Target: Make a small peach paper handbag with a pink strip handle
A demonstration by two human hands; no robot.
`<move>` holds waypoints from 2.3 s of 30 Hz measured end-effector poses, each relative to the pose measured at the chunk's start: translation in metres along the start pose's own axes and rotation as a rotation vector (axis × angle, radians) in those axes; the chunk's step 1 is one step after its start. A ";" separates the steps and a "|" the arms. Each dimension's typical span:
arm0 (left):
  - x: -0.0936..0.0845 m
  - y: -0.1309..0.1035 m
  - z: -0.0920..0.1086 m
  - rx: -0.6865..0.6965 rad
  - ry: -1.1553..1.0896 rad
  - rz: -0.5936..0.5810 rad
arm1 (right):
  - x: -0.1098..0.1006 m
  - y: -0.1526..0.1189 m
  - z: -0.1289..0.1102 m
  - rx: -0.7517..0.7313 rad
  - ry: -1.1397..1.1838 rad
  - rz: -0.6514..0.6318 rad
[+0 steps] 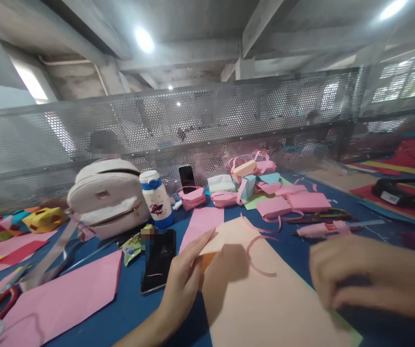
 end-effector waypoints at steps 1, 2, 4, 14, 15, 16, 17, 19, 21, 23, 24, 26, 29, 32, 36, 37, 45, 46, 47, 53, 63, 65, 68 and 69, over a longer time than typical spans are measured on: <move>0.000 0.000 0.005 0.055 0.031 0.002 | 0.002 0.013 -0.002 -0.001 0.028 -0.104; 0.001 -0.001 0.009 0.106 0.059 0.003 | -0.005 0.024 -0.005 -0.020 0.045 -0.083; 0.002 -0.002 0.015 0.200 0.109 -0.005 | -0.016 0.043 -0.012 -0.063 0.077 0.033; 0.004 -0.007 0.031 0.341 0.241 -0.001 | 0.019 0.107 -0.027 -0.328 -0.140 0.271; 0.004 -0.007 0.032 0.344 0.244 0.004 | 0.020 0.109 -0.026 -0.337 -0.129 0.286; 0.004 -0.007 0.032 0.345 0.245 0.008 | 0.021 0.110 -0.025 -0.344 -0.119 0.300; 0.004 -0.007 0.033 0.345 0.246 0.011 | 0.021 0.110 -0.025 -0.350 -0.109 0.315; 0.004 -0.008 0.033 0.351 0.250 0.012 | 0.020 0.109 -0.024 -0.359 -0.091 0.343; 0.005 -0.008 0.034 0.357 0.267 0.006 | 0.019 0.106 -0.024 -0.367 -0.073 0.368; 0.007 -0.008 0.035 0.361 0.287 -0.008 | 0.017 0.103 -0.023 -0.368 -0.060 0.389; 0.008 -0.009 0.036 0.361 0.297 -0.017 | 0.016 0.102 -0.023 -0.366 -0.056 0.395; 0.010 -0.009 0.037 0.365 0.314 -0.032 | 0.016 0.101 -0.023 -0.360 -0.047 0.397; 0.011 -0.009 0.039 0.377 0.333 -0.030 | 0.015 0.101 -0.023 -0.351 -0.032 0.398; 0.011 -0.009 0.037 0.366 0.344 -0.025 | 0.014 0.100 -0.023 -0.337 -0.026 0.406; 0.013 -0.008 0.036 0.363 0.379 -0.042 | 0.014 0.101 -0.021 -0.324 -0.005 0.393; 0.014 -0.008 0.036 0.365 0.385 -0.050 | 0.015 0.101 -0.021 -0.319 0.005 0.386; 0.017 -0.007 0.032 0.359 0.421 -0.085 | 0.017 0.101 -0.016 -0.295 0.062 0.368; 0.018 -0.007 0.032 0.358 0.428 -0.086 | 0.017 0.101 -0.016 -0.295 0.066 0.368; 0.018 -0.006 0.032 0.356 0.435 -0.089 | 0.017 0.101 -0.016 -0.294 0.069 0.369; 0.017 -0.006 0.033 0.347 0.456 -0.086 | 0.016 0.101 -0.017 -0.289 0.066 0.374; 0.017 -0.006 0.035 0.353 0.453 -0.094 | 0.014 0.101 -0.016 -0.292 0.062 0.395; 0.017 -0.007 0.036 0.358 0.452 -0.096 | 0.013 0.100 -0.017 -0.298 0.058 0.399; 0.018 -0.007 0.037 0.365 0.449 -0.095 | 0.013 0.100 -0.017 -0.299 0.059 0.400; 0.017 -0.006 0.037 0.362 0.447 -0.095 | 0.013 0.100 -0.017 -0.298 0.061 0.400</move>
Point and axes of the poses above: each hand's wrist, its own y-axis towards the middle knuckle, its own x-axis out of the palm, z = x × y, the point moved 9 cm from there along y, towards the middle knuckle, and after that the axes turned 12 degrees about -z, right-handed, at the moved point
